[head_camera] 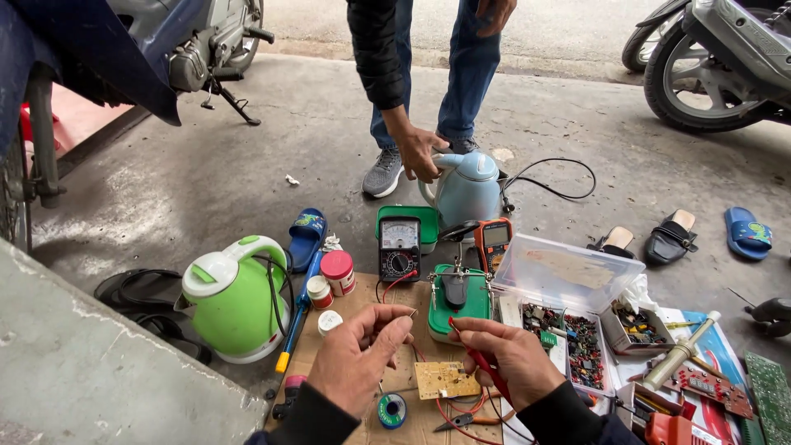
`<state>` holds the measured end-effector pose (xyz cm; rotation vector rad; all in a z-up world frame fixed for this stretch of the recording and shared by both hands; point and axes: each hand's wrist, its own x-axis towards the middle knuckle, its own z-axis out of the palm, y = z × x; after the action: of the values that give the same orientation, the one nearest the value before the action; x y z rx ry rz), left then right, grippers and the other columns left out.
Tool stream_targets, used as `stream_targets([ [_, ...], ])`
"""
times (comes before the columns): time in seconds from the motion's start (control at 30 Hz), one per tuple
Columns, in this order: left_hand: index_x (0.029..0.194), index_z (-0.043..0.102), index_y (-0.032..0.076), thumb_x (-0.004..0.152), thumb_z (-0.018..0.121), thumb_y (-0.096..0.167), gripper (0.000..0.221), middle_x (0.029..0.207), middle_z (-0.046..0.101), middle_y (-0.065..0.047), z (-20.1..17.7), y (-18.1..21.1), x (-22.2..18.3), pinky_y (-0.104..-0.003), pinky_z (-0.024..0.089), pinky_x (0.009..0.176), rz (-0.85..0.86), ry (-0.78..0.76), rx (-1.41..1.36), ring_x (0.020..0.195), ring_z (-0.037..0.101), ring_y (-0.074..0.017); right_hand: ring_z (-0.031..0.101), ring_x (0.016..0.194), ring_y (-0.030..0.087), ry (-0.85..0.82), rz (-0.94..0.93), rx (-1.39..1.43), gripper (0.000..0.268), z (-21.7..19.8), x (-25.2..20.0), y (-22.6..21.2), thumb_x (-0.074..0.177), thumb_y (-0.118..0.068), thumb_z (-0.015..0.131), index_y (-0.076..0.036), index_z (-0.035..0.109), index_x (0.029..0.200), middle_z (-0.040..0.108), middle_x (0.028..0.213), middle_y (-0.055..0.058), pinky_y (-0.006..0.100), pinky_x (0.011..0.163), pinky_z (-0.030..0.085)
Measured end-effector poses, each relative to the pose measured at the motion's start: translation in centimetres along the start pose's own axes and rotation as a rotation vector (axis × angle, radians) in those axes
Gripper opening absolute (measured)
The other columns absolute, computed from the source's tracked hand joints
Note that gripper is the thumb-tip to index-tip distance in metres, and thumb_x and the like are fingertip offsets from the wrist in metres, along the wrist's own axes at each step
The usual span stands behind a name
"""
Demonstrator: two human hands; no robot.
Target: Testing and diagnosing a circuit board using a multimeter and probes on a makeshift workbench.
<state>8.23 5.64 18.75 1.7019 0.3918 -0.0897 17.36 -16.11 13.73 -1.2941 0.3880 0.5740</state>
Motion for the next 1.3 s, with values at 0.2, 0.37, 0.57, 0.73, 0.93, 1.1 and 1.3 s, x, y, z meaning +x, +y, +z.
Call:
stream_targets([
  [0.2,0.110,0.088,0.012,0.102,0.079,0.025,0.018,0.088,0.083,-0.002,2.1,-3.3,6.0,-0.024,0.059,0.066,-0.030,-0.026,-0.015,0.068,0.064,-0.0105,0.057,0.058,0.031,0.011,0.067,0.112,0.034,-0.2,1.2,-0.2,0.100,0.014,0.065,0.016,0.081,0.130,0.082,0.114,0.033,0.031,0.039,0.035],
  [0.37,0.108,0.086,0.013,0.104,0.078,0.023,0.014,0.089,0.082,-0.002,4.3,-5.9,9.7,-0.025,0.059,0.069,-0.134,-0.145,0.058,0.070,0.062,-0.0112,0.055,0.059,0.030,0.059,0.114,0.148,0.033,-1.9,2.8,0.1,0.101,0.012,0.068,0.016,0.083,0.130,0.078,0.103,0.027,0.030,0.040,0.032],
  [0.57,0.108,0.087,0.012,0.103,0.081,0.021,0.012,0.087,0.077,-0.001,5.2,-6.8,11.5,-0.026,0.062,0.066,-0.200,-0.202,0.054,0.066,0.065,-0.0113,0.056,0.062,0.035,0.100,0.205,0.215,0.033,-2.9,3.8,0.1,0.104,0.011,0.066,0.015,0.078,0.135,0.082,0.116,0.034,0.033,0.042,0.032],
  [0.73,0.113,0.083,0.011,0.101,0.081,0.019,0.014,0.088,0.079,-0.004,5.1,-6.1,10.7,-0.026,0.061,0.069,-0.258,-0.168,-0.008,0.067,0.066,-0.0134,0.054,0.061,0.035,0.080,0.184,0.255,0.036,-3.0,4.3,1.0,0.100,0.011,0.067,0.018,0.077,0.134,0.082,0.125,0.038,0.030,0.040,0.026],
  [0.93,0.111,0.081,0.009,0.103,0.080,0.021,0.015,0.089,0.084,-0.007,4.6,-6.4,9.9,-0.025,0.060,0.067,-0.264,-0.160,-0.016,0.072,0.070,-0.0128,0.055,0.060,0.035,0.089,0.166,0.249,0.031,-2.7,4.1,1.2,0.100,0.012,0.068,0.017,0.076,0.130,0.082,0.121,0.038,0.031,0.040,0.026],
  [1.1,0.112,0.081,0.009,0.102,0.080,0.022,0.016,0.093,0.083,-0.007,4.2,-5.9,9.3,-0.026,0.061,0.068,-0.271,-0.158,-0.021,0.077,0.070,-0.0135,0.056,0.059,0.033,0.075,0.143,0.236,0.028,-2.3,3.6,1.3,0.100,0.012,0.070,0.017,0.078,0.126,0.082,0.114,0.037,0.030,0.038,0.028],
  [1.3,0.110,0.082,0.009,0.099,0.082,0.022,0.017,0.092,0.083,-0.007,4.7,-6.7,9.3,-0.026,0.061,0.067,-0.245,-0.166,-0.022,0.084,0.076,-0.0127,0.056,0.058,0.033,0.065,0.155,0.235,0.027,-1.4,2.5,0.9,0.100,0.012,0.069,0.019,0.077,0.125,0.082,0.114,0.037,0.030,0.037,0.029],
])
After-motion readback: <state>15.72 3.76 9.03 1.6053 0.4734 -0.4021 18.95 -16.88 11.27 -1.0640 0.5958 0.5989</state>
